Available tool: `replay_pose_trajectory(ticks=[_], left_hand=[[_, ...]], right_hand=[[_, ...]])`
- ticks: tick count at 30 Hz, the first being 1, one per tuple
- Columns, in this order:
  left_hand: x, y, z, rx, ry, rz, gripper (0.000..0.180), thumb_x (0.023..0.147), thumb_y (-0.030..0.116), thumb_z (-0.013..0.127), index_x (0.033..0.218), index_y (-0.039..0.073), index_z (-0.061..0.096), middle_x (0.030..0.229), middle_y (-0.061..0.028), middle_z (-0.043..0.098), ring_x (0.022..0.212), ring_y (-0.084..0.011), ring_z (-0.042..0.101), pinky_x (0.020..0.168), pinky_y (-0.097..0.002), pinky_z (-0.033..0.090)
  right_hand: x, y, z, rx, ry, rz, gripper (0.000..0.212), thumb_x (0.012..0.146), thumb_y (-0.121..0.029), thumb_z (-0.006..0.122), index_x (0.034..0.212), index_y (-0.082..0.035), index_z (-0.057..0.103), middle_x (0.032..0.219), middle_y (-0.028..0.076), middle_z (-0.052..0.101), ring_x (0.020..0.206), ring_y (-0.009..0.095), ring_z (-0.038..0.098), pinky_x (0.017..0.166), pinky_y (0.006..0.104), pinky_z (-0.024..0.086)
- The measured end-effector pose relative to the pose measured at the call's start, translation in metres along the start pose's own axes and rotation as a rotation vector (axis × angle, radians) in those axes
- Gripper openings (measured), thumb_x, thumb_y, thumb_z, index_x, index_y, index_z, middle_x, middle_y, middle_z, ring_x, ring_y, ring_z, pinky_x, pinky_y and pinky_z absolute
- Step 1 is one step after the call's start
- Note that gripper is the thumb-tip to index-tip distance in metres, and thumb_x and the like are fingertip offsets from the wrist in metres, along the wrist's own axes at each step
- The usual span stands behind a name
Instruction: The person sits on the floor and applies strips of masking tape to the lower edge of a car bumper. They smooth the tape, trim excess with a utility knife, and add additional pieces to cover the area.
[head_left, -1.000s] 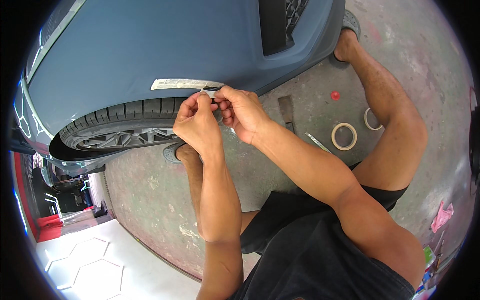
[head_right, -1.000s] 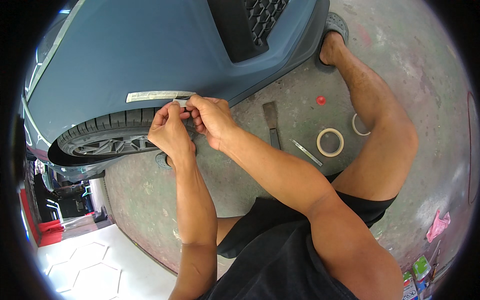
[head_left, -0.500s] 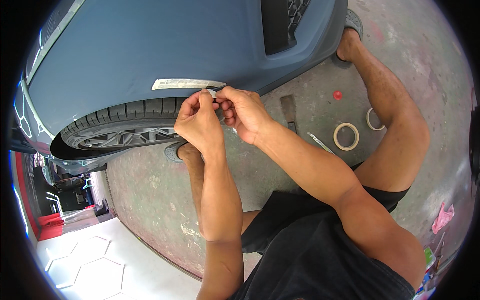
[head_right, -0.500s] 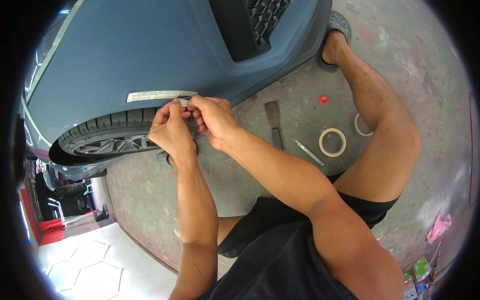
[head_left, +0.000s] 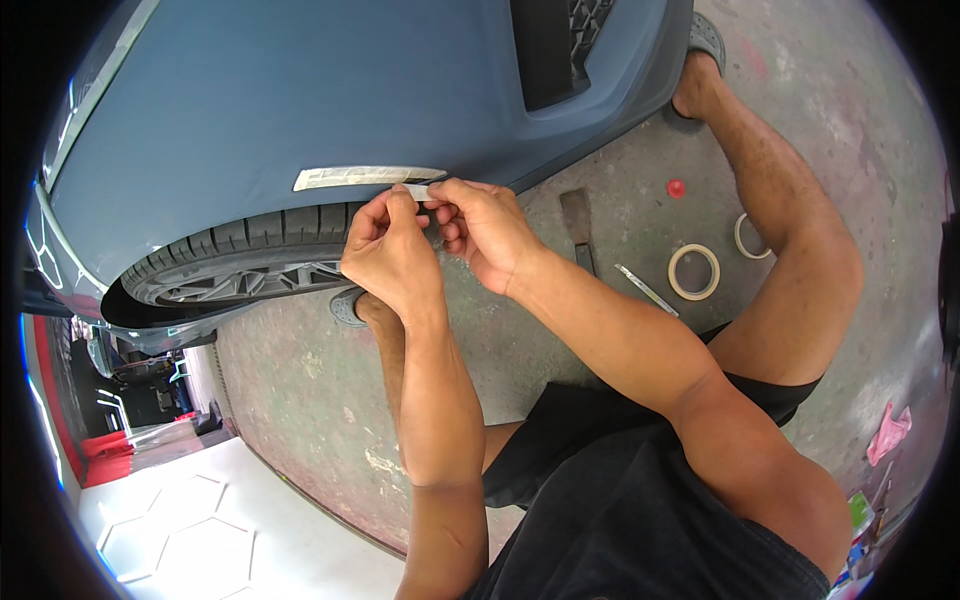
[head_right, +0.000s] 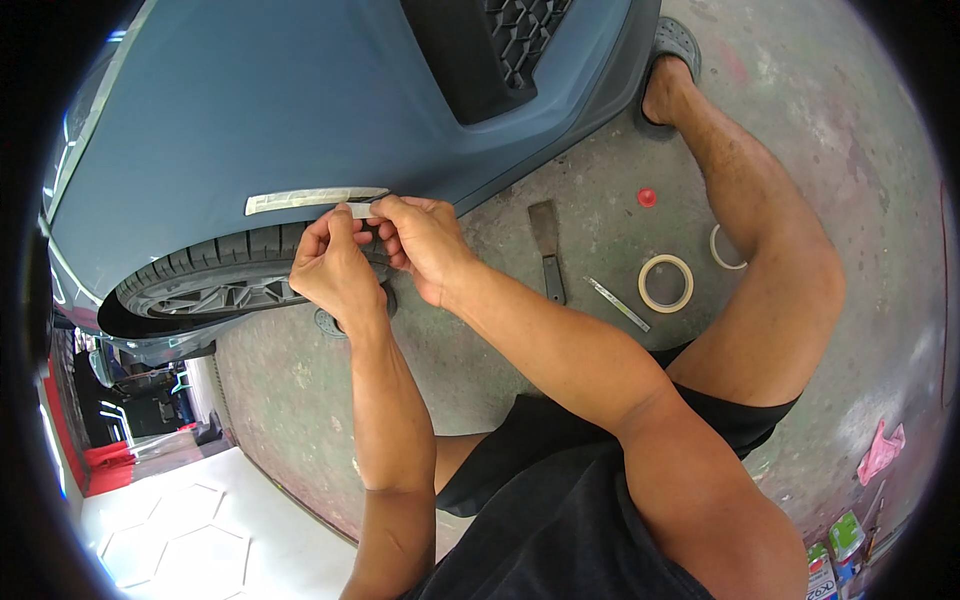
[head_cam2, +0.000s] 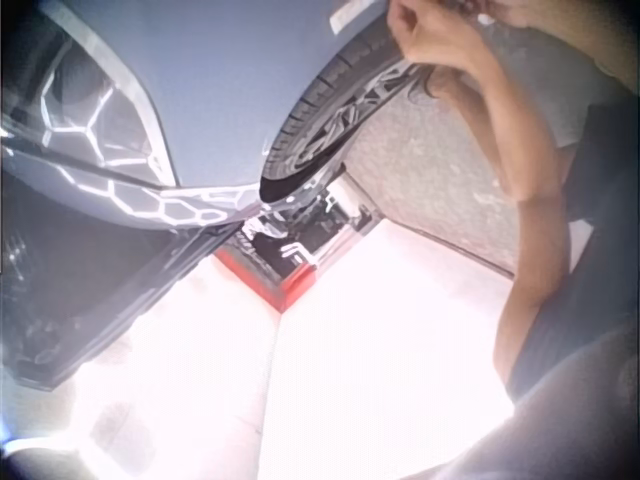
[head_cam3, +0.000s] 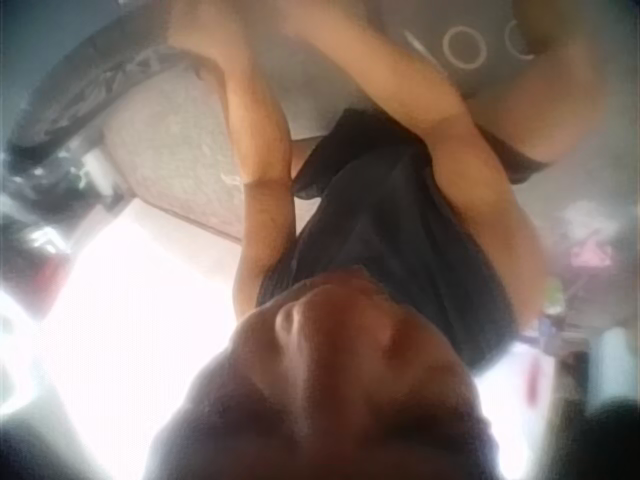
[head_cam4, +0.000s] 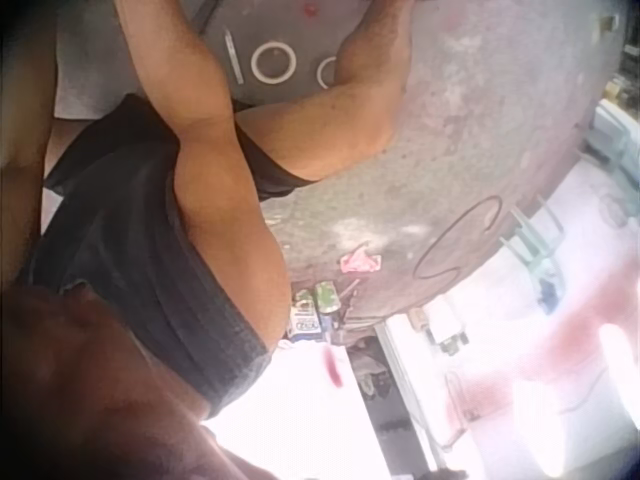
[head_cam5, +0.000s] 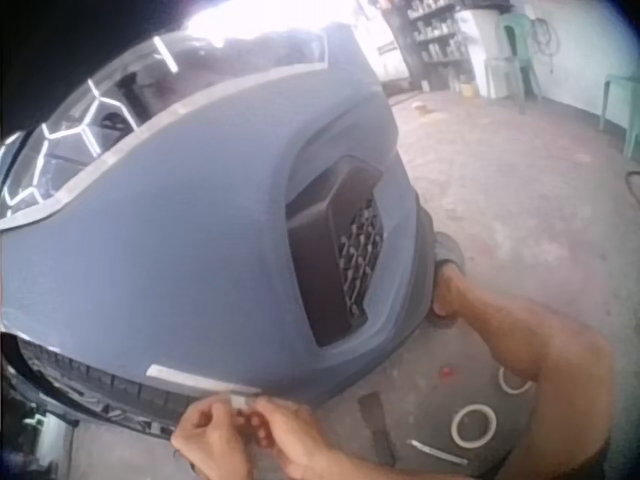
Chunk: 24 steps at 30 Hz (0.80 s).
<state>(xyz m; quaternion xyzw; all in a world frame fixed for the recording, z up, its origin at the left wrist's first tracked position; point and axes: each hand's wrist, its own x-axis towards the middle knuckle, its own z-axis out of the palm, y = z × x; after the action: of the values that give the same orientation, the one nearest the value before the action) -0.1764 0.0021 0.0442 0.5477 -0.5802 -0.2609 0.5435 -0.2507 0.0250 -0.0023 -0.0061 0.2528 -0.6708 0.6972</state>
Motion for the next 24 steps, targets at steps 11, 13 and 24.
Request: replay_pose_trajectory(ticks=[11, 13, 24], left_hand=[[-0.0033, 0.0024, 0.0023, 0.082, 0.023, 0.022, 0.013, 0.091, 0.006, 0.075, 0.090, -0.007, 0.074, 0.075, -0.0070, 0.070, 0.062, -0.0115, 0.063, 0.060, -0.0256, 0.048], [-0.0034, 0.0022, 0.0020, 0.089, 0.026, 0.016, 0.015, 0.091, 0.008, 0.076, 0.090, -0.007, 0.075, 0.076, -0.0072, 0.071, 0.063, -0.0117, 0.064, 0.060, -0.0258, 0.048], [-0.0004, -0.0061, -0.0069, 0.092, -0.044, -0.011, 0.018, 0.093, 0.011, 0.076, 0.094, -0.007, 0.076, 0.079, -0.0079, 0.074, 0.067, -0.0116, 0.067, 0.063, -0.0240, 0.052]], right_hand=[[-0.0039, -0.0022, 0.0031, -0.108, 0.056, -0.130, 0.019, 0.089, -0.019, 0.074, 0.080, -0.003, 0.069, 0.074, 0.001, 0.060, 0.061, 0.009, 0.052, 0.055, 0.0255, 0.043], [-0.0040, -0.0034, 0.0042, -0.131, 0.071, -0.125, 0.018, 0.089, -0.017, 0.073, 0.079, -0.003, 0.068, 0.073, 0.002, 0.060, 0.059, 0.009, 0.051, 0.053, 0.0255, 0.041], [0.0023, -0.0020, 0.0045, -0.131, 0.081, -0.116, 0.018, 0.087, -0.016, 0.072, 0.078, -0.002, 0.066, 0.072, 0.003, 0.058, 0.058, 0.008, 0.049, 0.051, 0.0253, 0.039]])
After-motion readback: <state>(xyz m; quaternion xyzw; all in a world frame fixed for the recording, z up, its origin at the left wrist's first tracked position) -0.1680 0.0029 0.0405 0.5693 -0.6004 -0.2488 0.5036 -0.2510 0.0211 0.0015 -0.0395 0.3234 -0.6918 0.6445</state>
